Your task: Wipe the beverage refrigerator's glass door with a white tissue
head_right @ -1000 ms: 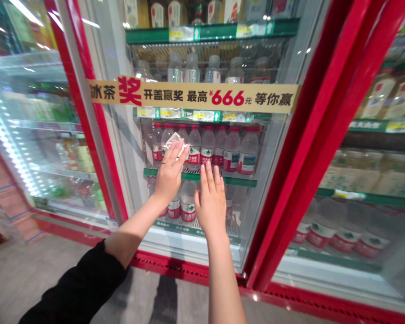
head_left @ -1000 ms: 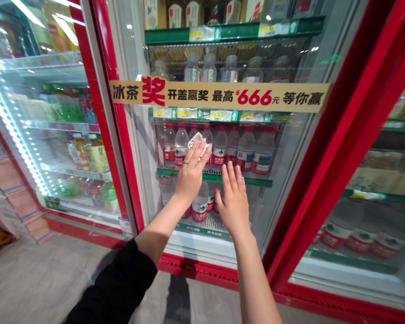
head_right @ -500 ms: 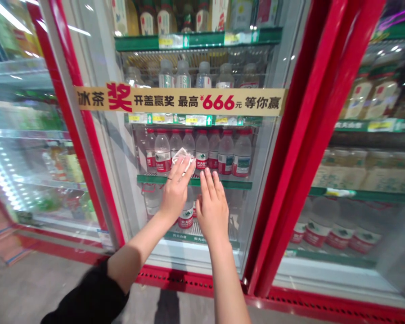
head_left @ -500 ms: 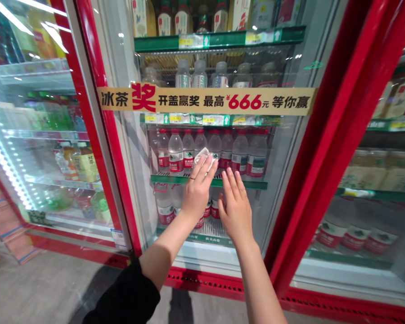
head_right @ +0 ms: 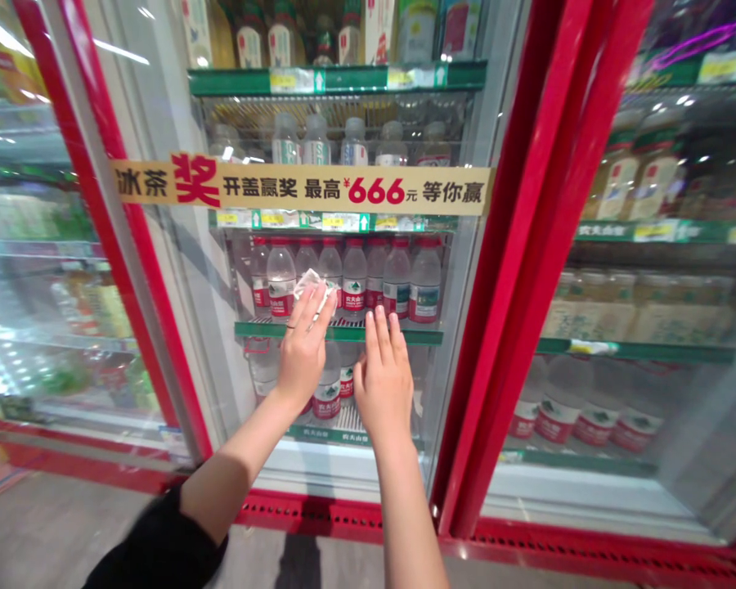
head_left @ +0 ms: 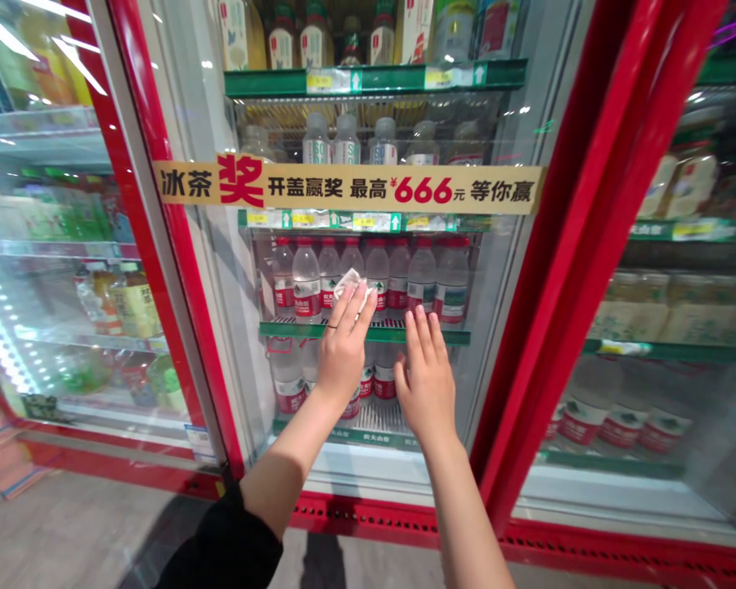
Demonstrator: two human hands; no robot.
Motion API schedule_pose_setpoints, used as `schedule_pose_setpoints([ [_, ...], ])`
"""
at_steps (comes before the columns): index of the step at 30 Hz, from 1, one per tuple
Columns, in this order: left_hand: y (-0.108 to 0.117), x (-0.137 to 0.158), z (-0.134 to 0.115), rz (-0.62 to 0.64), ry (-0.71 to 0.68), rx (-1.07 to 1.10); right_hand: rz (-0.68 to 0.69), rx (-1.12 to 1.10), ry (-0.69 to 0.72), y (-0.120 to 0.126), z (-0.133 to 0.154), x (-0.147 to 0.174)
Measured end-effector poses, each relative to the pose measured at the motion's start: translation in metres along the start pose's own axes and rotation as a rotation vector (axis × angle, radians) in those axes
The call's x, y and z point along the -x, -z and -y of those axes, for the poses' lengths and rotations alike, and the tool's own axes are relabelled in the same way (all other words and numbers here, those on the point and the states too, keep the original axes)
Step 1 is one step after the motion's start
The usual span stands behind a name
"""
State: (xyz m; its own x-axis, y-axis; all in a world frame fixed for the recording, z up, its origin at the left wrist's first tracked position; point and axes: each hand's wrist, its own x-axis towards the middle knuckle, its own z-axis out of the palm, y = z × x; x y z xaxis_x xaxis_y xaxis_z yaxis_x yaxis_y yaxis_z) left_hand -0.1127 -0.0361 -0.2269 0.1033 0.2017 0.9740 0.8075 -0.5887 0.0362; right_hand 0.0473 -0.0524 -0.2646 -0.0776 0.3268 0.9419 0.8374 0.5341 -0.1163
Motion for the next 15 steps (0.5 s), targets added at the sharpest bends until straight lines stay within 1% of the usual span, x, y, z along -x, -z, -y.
schedule_pose_setpoints([
  [4, -0.006, -0.014, -0.003, 0.033, -0.091, -0.018, 0.008, 0.002, 0.016, 0.003, -0.003, 0.001],
  [6, -0.004, -0.025, 0.0, 0.013, -0.128, -0.048, 0.011, 0.01, 0.021, 0.005, -0.004, 0.001],
  [8, -0.001, -0.03, 0.004, -0.035, -0.119, -0.083, 0.017, 0.017, 0.018, 0.007, -0.003, 0.0],
  [12, -0.004, -0.02, 0.001, -0.113, -0.047, -0.111, 0.037, 0.046, -0.009, 0.009, 0.0, -0.002],
  [15, -0.013, -0.01, -0.008, -0.102, -0.068, -0.11, 0.061, 0.068, -0.029, 0.01, 0.001, -0.003],
])
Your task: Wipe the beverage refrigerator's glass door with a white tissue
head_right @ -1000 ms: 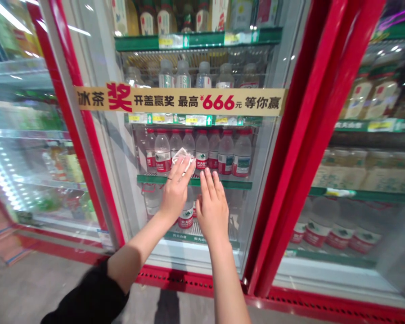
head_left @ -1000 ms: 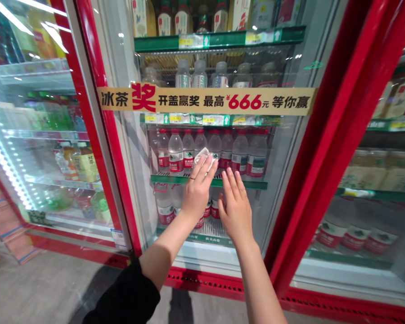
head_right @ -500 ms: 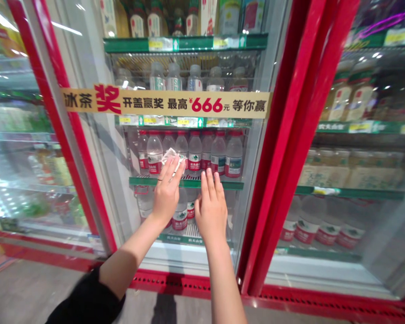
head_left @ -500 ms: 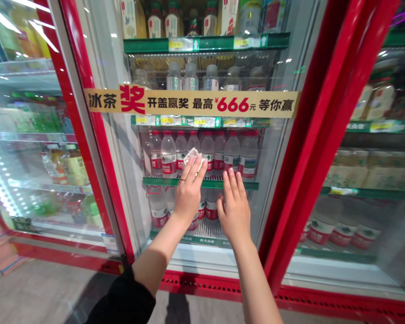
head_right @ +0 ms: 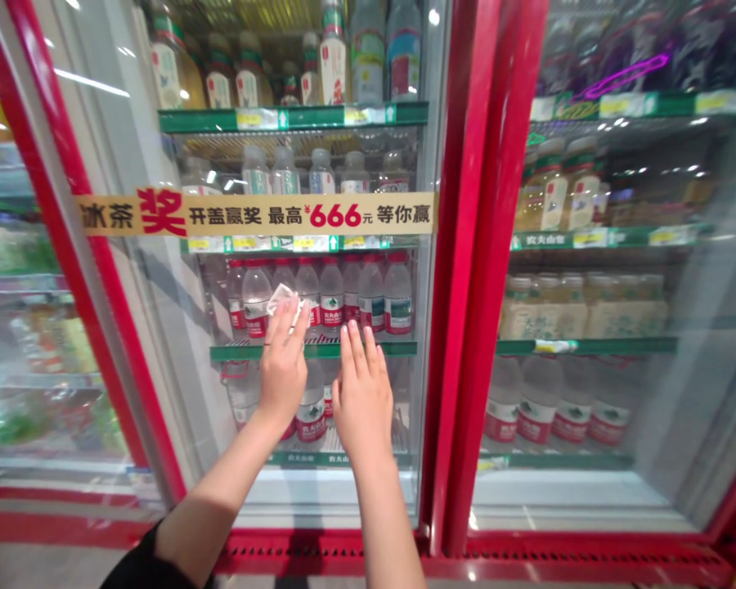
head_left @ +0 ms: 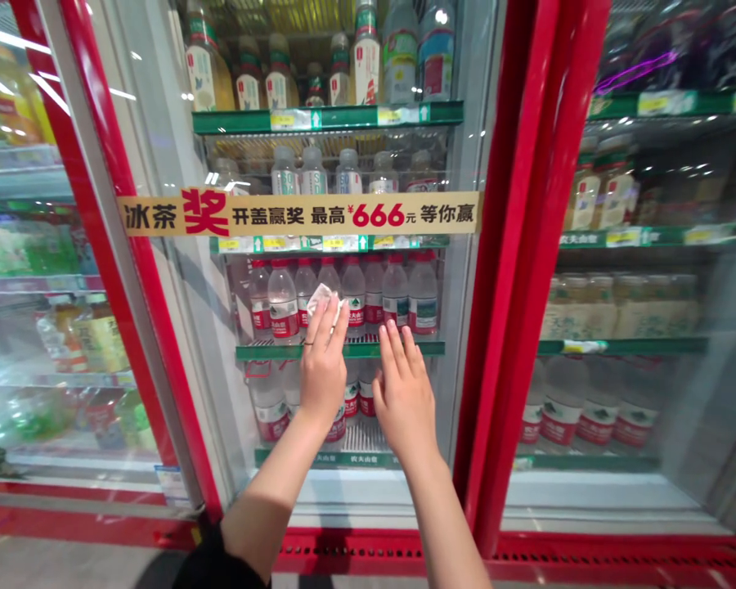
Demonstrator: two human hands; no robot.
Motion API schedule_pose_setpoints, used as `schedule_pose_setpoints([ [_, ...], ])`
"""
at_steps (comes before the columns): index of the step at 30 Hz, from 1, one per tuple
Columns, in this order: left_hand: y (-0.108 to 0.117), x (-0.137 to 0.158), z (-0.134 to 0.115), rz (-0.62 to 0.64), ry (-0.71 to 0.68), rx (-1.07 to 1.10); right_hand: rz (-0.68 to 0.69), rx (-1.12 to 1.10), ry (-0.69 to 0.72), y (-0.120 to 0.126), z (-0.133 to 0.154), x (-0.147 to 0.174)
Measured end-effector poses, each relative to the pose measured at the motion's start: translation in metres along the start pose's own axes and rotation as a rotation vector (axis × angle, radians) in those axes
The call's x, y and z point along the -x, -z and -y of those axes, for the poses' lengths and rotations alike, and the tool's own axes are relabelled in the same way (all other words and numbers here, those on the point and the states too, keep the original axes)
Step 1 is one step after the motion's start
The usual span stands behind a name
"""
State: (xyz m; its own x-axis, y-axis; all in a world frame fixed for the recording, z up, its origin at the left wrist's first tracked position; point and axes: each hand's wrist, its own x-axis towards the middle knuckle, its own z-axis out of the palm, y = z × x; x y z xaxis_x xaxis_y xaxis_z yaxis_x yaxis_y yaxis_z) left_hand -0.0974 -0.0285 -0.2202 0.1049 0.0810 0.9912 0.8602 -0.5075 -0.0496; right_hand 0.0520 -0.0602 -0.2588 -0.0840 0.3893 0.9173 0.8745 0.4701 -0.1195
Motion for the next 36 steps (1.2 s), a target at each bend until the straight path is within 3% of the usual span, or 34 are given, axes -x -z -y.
schedule_pose_setpoints([
  [6, 0.001, -0.014, 0.003, 0.081, -0.148, -0.03, 0.038, 0.023, 0.006, 0.002, -0.002, 0.001],
  [11, 0.012, -0.001, 0.011, 0.029, -0.038, -0.066, 0.047, 0.035, -0.012, 0.005, 0.001, -0.001],
  [15, 0.007, 0.014, -0.001, 0.086, -0.018, -0.014, 0.055, 0.034, -0.021, 0.007, 0.003, -0.003],
  [19, 0.001, -0.004, -0.008, 0.13, -0.054, 0.058, 0.096, 0.058, 0.002, 0.011, -0.002, -0.003],
  [22, 0.004, -0.021, -0.002, 0.082, -0.018, 0.054, 0.116, 0.065, 0.021, 0.014, -0.006, -0.003],
  [27, 0.008, -0.009, 0.0, 0.045, 0.069, 0.061, 0.116, 0.026, 0.031, 0.016, -0.009, -0.003],
  [31, 0.001, -0.002, -0.007, 0.104, 0.011, 0.096, 0.106, -0.009, 0.027, 0.013, -0.007, -0.003],
  [36, -0.001, -0.023, -0.006, 0.066, -0.058, 0.04, 0.107, -0.013, 0.021, 0.014, -0.009, -0.001],
])
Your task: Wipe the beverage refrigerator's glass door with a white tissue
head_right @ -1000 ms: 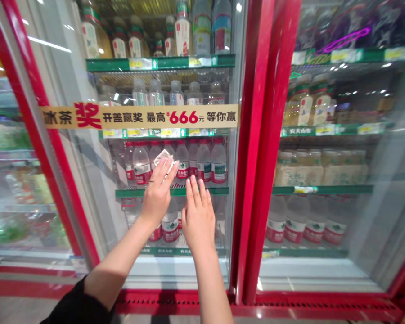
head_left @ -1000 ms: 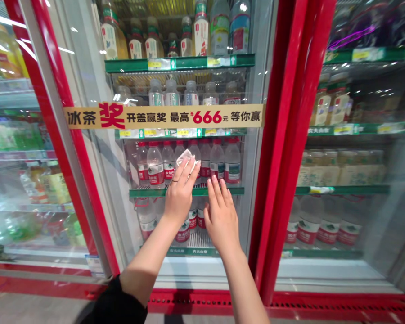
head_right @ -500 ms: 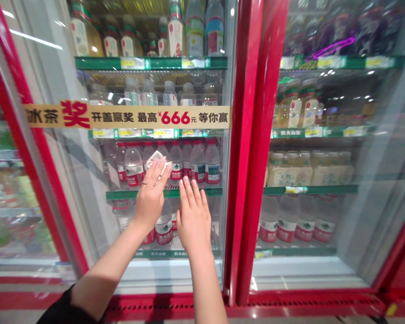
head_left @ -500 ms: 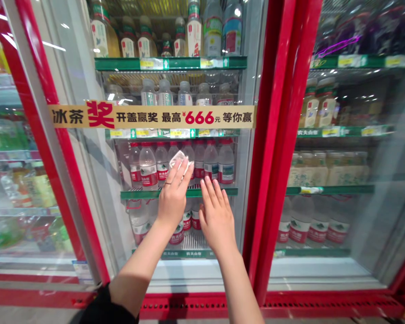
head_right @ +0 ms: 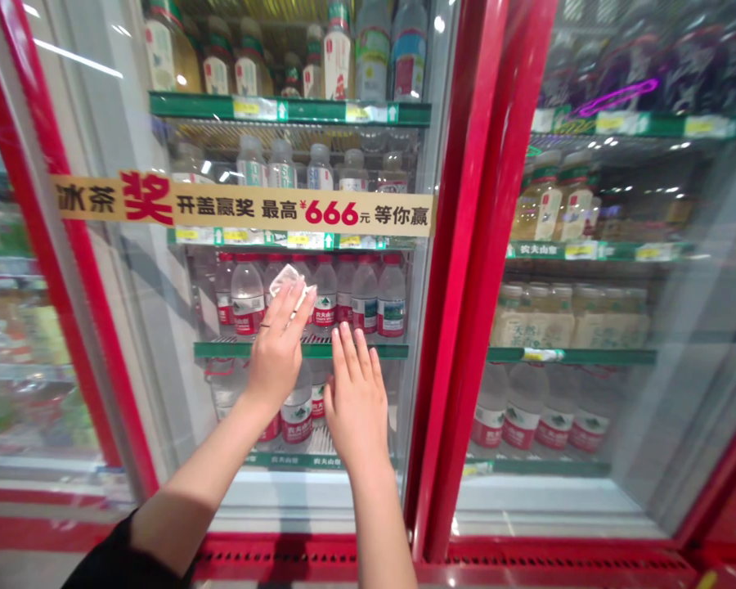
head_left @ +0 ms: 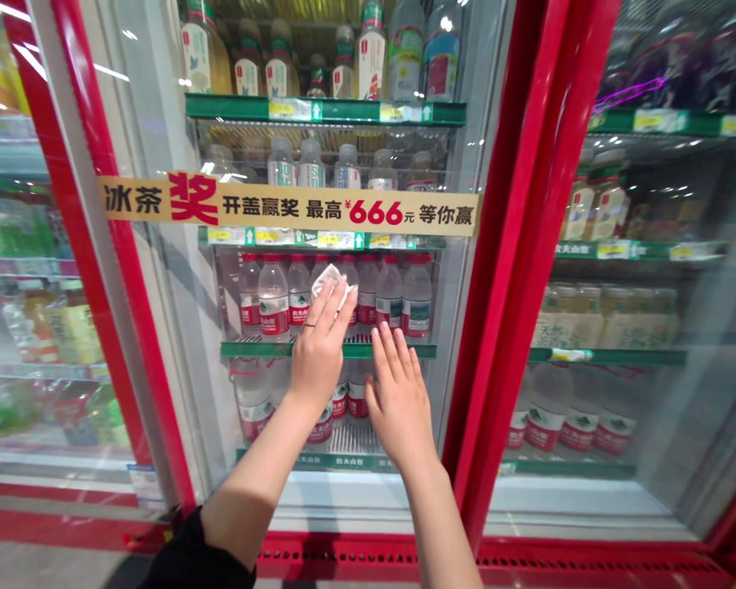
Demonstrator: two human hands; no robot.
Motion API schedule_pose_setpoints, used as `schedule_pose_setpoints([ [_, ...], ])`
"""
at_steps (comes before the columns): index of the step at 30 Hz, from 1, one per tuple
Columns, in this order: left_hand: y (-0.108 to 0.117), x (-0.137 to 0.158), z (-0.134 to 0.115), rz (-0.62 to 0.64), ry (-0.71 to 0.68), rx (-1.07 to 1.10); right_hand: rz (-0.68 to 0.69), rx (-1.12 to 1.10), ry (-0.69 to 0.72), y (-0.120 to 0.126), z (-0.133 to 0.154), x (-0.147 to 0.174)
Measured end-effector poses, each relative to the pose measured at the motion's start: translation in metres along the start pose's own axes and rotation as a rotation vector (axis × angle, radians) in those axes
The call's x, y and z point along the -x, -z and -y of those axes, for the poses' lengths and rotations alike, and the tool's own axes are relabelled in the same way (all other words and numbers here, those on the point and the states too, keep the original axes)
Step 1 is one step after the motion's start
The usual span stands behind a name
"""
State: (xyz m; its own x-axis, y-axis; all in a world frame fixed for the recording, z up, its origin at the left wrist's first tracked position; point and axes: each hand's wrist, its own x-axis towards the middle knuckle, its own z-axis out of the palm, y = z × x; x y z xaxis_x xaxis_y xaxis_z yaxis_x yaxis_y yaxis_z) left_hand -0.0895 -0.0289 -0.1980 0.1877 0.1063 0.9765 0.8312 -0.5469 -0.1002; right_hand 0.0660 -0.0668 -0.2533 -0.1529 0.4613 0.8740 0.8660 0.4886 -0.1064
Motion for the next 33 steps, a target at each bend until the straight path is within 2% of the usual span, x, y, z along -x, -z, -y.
schedule_pose_setpoints([
  [4, -0.001, 0.011, -0.006, -0.043, 0.071, -0.055, 0.017, 0.008, -0.013, 0.002, -0.003, 0.001],
  [8, -0.005, 0.029, -0.016, 0.035, -0.025, -0.071, 0.022, 0.007, -0.013, 0.002, -0.003, 0.002],
  [11, -0.002, 0.02, -0.012, 0.055, -0.068, -0.069, 0.009, 0.007, -0.013, 0.001, -0.002, 0.003],
  [15, 0.001, 0.003, -0.003, -0.021, 0.017, -0.081, -0.004, -0.016, -0.013, 0.001, -0.001, 0.004],
  [19, -0.006, 0.014, -0.012, -0.061, 0.085, -0.104, -0.004, -0.055, -0.058, 0.003, -0.001, 0.004],
  [22, -0.013, 0.02, -0.022, -0.001, 0.007, -0.099, 0.017, 0.001, -0.061, 0.004, -0.001, 0.004],
  [25, -0.011, 0.011, -0.02, 0.024, -0.049, -0.103, 0.024, 0.041, -0.061, 0.006, -0.003, 0.005],
  [30, -0.001, 0.008, -0.01, -0.069, 0.105, -0.103, 0.009, 0.005, -0.056, 0.01, -0.013, 0.007],
  [33, -0.005, 0.017, -0.015, -0.042, 0.092, -0.08, -0.005, -0.003, -0.044, 0.01, -0.016, 0.006],
])
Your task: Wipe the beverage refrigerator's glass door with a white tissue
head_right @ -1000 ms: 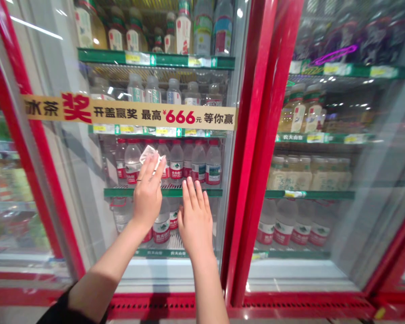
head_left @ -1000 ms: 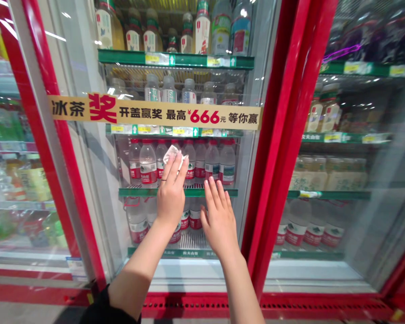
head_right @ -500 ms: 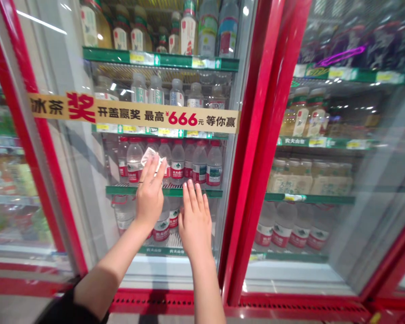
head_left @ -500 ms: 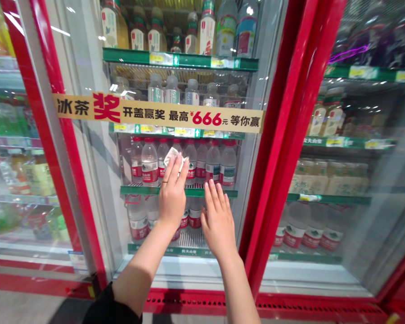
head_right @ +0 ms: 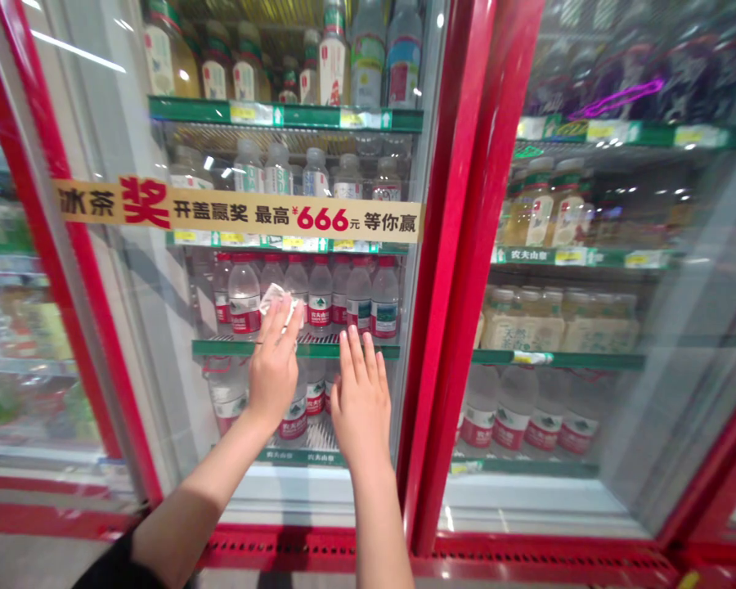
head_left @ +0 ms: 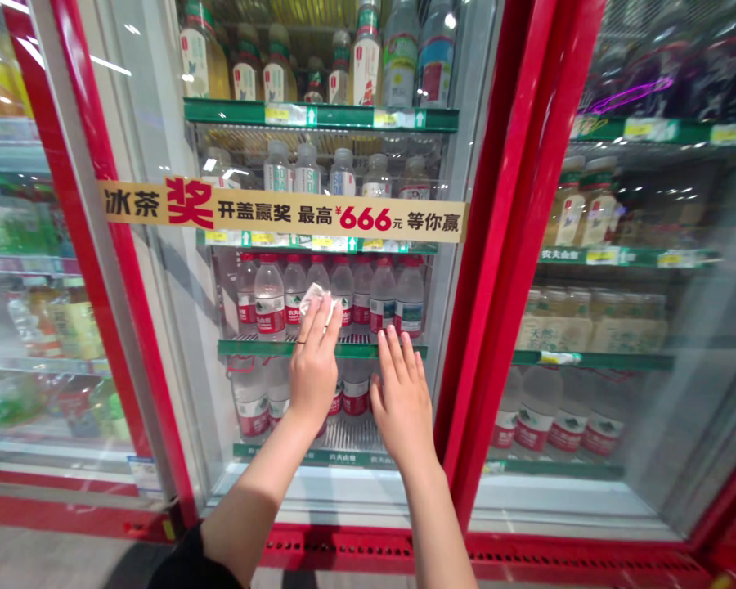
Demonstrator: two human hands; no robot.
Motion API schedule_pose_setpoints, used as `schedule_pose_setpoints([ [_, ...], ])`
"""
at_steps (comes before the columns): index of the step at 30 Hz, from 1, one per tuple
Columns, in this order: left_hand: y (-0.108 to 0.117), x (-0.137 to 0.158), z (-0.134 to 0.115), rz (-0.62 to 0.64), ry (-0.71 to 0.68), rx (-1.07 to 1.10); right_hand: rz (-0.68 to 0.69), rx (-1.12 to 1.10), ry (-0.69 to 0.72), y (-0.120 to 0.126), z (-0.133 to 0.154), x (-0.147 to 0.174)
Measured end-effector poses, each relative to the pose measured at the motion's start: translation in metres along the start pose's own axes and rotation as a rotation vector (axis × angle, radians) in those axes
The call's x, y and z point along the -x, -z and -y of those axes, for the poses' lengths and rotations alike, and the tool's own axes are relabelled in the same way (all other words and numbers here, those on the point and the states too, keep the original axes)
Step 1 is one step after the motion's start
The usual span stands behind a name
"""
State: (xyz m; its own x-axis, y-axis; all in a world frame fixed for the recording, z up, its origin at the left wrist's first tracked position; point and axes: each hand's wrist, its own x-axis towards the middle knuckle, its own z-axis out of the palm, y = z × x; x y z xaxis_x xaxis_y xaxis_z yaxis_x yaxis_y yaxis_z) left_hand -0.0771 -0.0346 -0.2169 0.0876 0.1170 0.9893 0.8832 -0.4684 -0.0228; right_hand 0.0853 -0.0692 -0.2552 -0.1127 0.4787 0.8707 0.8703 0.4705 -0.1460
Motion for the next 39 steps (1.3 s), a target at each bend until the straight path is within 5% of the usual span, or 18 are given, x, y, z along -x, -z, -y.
schedule_pose_setpoints([
  [4, -0.008, -0.011, -0.002, 0.04, -0.113, 0.021, -0.021, -0.025, -0.019, -0.001, 0.001, 0.0],
  [10, -0.006, -0.021, 0.008, -0.154, 0.096, -0.026, -0.009, -0.051, -0.02, 0.002, 0.001, 0.001],
  [17, -0.008, -0.022, 0.001, 0.017, -0.154, -0.015, -0.025, -0.061, -0.021, -0.001, -0.001, 0.002],
  [21, -0.002, -0.039, 0.015, -0.037, -0.094, -0.031, 0.004, -0.018, -0.001, -0.002, -0.009, 0.004],
  [24, 0.003, -0.025, 0.015, -0.044, -0.023, -0.046, 0.002, -0.006, 0.008, -0.003, -0.012, 0.005],
  [28, 0.0, -0.002, -0.004, 0.063, -0.152, -0.065, -0.034, -0.022, 0.02, -0.008, -0.011, 0.007],
  [32, -0.006, -0.018, -0.012, 0.108, -0.235, -0.067, -0.004, -0.004, 0.052, -0.01, -0.016, 0.011],
  [39, -0.011, -0.021, -0.008, -0.033, -0.057, -0.028, 0.029, -0.002, 0.059, 0.0, -0.028, 0.01],
])
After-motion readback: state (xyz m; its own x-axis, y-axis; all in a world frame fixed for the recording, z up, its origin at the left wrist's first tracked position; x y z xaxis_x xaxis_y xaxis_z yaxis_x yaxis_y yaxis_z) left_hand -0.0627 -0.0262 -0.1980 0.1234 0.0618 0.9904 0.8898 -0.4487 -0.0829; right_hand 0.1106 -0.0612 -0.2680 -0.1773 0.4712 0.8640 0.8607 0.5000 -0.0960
